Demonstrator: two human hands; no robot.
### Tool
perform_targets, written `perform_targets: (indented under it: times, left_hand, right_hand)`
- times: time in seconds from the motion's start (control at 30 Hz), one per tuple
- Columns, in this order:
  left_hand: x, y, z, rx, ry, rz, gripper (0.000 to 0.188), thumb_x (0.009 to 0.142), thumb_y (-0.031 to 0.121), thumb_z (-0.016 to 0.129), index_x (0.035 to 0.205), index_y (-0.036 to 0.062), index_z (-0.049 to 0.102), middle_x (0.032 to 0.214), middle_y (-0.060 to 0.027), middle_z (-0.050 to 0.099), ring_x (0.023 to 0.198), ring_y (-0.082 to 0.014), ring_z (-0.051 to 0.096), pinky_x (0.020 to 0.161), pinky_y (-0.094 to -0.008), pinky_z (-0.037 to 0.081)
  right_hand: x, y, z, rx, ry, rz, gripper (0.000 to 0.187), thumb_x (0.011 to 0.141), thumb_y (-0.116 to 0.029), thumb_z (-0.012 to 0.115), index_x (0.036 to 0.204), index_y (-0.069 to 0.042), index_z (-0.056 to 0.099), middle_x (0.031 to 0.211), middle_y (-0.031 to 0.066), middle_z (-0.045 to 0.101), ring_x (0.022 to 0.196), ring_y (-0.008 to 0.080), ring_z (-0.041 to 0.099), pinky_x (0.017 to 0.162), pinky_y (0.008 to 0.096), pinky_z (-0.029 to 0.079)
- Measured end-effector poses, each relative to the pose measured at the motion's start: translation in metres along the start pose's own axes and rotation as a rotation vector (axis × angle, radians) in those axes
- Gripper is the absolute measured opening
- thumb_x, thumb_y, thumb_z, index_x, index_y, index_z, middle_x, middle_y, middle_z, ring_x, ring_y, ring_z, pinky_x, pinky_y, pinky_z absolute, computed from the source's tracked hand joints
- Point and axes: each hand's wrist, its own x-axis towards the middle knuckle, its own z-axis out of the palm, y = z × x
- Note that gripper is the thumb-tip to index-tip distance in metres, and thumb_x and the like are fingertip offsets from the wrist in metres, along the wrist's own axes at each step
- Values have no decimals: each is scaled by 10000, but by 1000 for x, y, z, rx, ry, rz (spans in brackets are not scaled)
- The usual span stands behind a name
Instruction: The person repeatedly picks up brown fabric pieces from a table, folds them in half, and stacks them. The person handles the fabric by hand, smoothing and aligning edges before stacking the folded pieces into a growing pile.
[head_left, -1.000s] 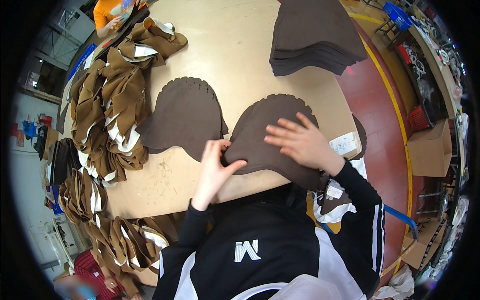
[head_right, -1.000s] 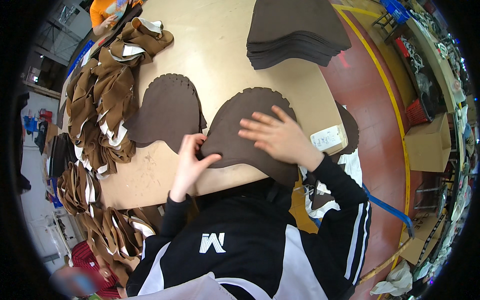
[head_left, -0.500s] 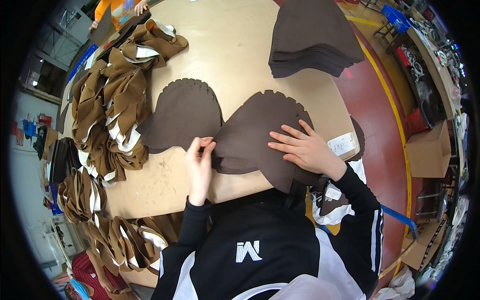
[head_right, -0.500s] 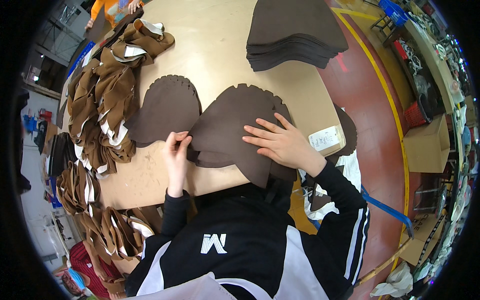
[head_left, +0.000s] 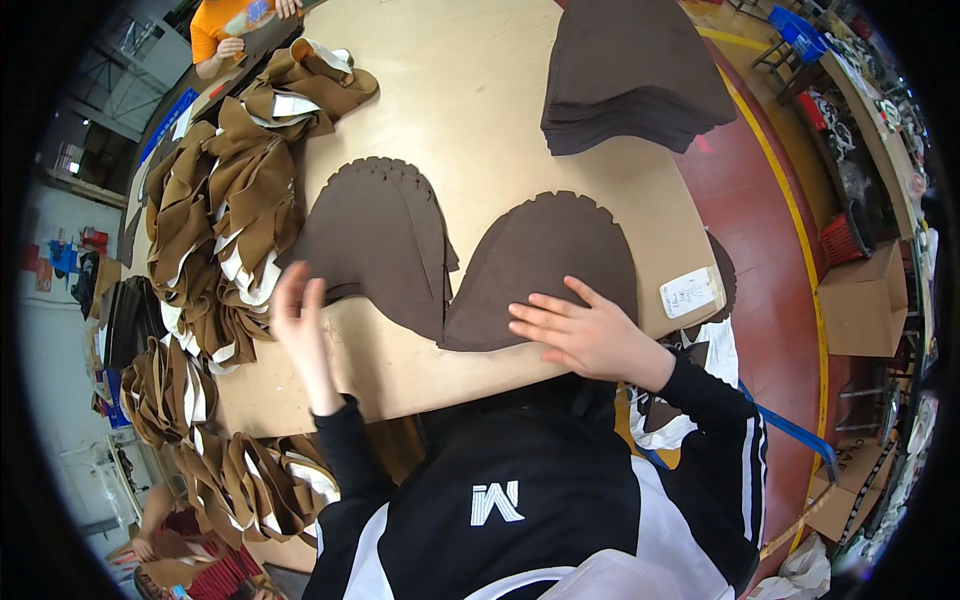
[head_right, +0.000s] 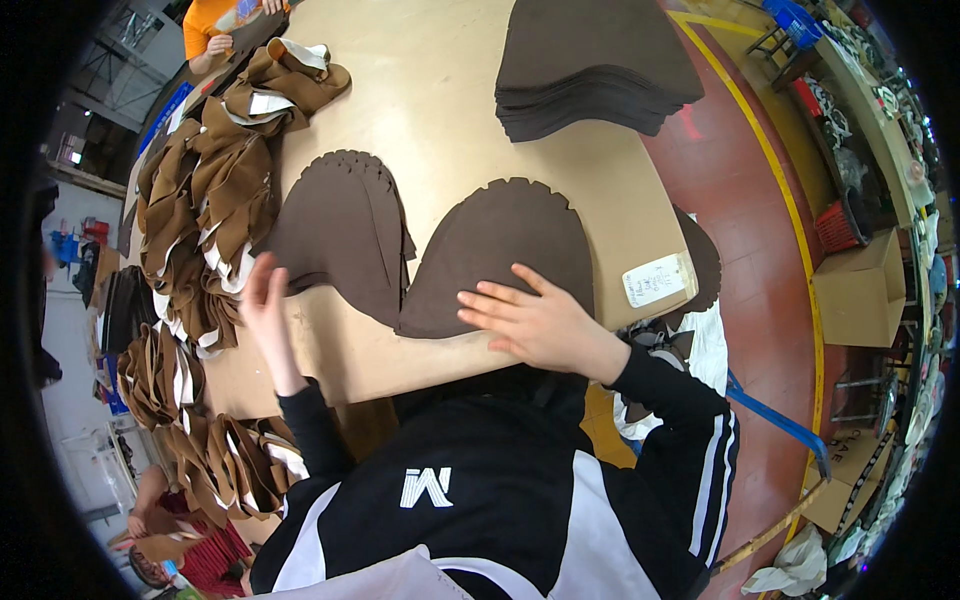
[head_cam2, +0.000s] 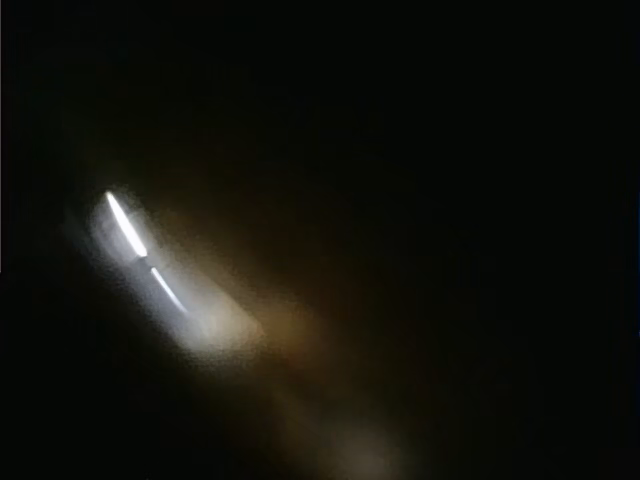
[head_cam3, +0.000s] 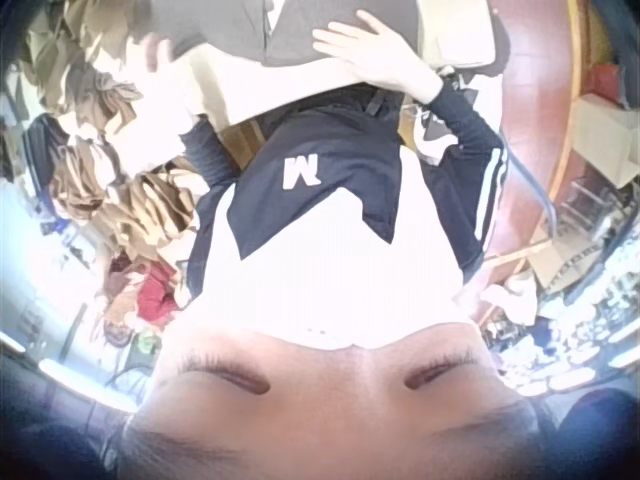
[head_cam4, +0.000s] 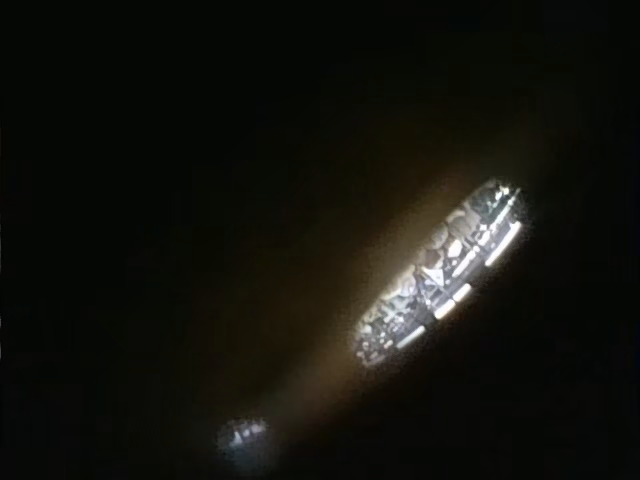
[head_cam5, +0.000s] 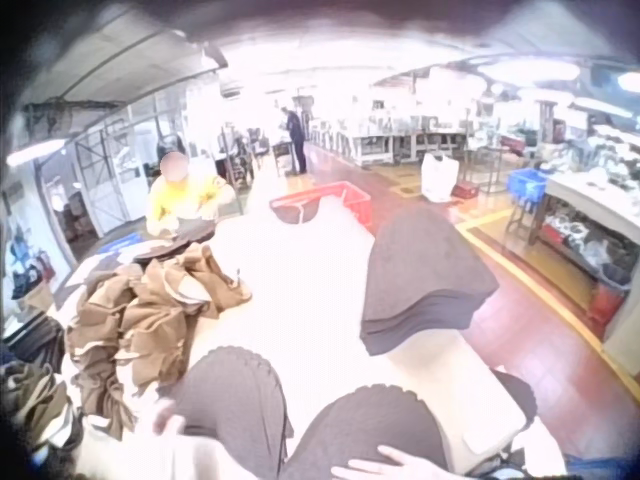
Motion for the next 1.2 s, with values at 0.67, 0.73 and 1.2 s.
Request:
perform_targets:
  times: [0.67, 0.73, 1.2]
  left_hand:
    - [-24, 33, 69, -24, -294, -92, 130, 861, 55, 758, 945, -31, 709, 834, -79, 747, 741, -107, 665, 706, -267, 522]
    - [6, 6, 37, -12, -133, -56, 133, 873, 57, 757, 956, -41, 722, 834, -56, 744, 762, -109, 665, 743, -255, 528]
    - [-90, 53, 93, 80, -611, 21, 458, 730, 145, 890, 1107, 12, 664, 933, -72, 669, 839, -131, 599, 789, -290, 501]
  right_hand:
    - [11, 51, -39, -304, 148, 189, 582, 943, -318, 663, 1494, -216, 506, 1572, 15, 468, 1440, 247, 436, 1198, 517, 288]
    - [6, 16, -30, -90, 27, 8, 566, 927, -350, 682, 1464, -234, 546, 1569, -10, 473, 1431, 201, 450, 1205, 497, 286]
    - [34, 109, -16, -154, 69, 339, 457, 1077, -359, 420, 1527, -291, 455, 1570, 9, 463, 1456, 209, 410, 1227, 539, 232]
